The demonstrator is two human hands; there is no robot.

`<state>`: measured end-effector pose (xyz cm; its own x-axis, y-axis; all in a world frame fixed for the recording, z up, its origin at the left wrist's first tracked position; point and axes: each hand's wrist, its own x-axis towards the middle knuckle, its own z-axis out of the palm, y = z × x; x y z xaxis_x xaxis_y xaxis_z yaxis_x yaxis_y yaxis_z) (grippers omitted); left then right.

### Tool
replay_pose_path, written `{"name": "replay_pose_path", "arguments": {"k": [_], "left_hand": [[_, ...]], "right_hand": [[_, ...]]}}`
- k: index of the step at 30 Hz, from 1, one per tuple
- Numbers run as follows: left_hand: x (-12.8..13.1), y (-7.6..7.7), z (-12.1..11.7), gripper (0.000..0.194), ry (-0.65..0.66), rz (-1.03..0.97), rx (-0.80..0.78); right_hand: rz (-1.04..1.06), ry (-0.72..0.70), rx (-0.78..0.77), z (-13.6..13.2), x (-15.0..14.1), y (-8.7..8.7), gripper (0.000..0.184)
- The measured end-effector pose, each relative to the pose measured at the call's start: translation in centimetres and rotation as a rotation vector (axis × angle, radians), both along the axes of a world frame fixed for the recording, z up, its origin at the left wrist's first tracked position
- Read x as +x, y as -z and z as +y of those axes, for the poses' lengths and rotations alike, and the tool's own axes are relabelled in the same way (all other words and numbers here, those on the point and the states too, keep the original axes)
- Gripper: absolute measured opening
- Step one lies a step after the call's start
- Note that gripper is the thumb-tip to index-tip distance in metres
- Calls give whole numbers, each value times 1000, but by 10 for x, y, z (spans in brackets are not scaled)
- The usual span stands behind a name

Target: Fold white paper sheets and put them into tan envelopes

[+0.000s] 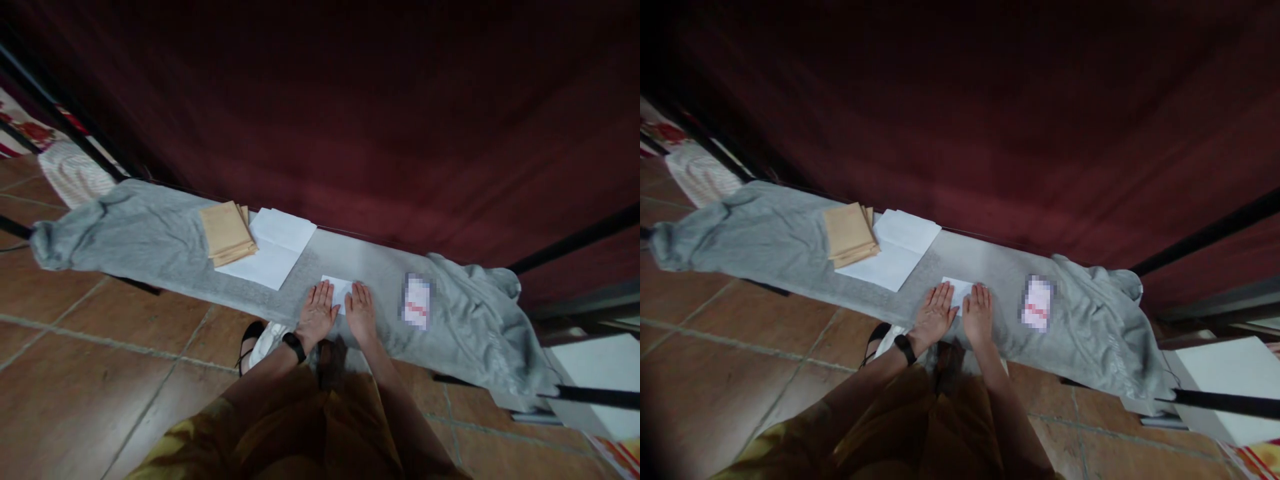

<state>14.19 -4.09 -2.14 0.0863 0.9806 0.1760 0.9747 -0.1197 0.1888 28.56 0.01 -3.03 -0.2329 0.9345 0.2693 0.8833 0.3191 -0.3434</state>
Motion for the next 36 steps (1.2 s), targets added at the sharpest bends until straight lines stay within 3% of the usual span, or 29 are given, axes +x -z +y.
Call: {"name": "replay_pose_path", "arguments": {"k": [7, 21, 28, 32, 36], "left_hand": [[-1, 1, 1, 62, 1, 25, -38], [0, -3, -1, 62, 23, 1, -5], [-1, -4, 0, 62, 24, 7, -16], [-2, 0, 1, 61, 20, 6, -8], [-5, 2, 1, 60, 27, 22, -18]], "right_hand": [[-117, -117, -11, -4, -9, 1, 52], [-96, 14, 76, -15, 18, 11, 58], [-94, 126, -21, -14, 14, -3, 56], [-49, 49, -26, -11, -1, -8, 54], [-80, -36, -23, -16, -10, -2, 53]]}}
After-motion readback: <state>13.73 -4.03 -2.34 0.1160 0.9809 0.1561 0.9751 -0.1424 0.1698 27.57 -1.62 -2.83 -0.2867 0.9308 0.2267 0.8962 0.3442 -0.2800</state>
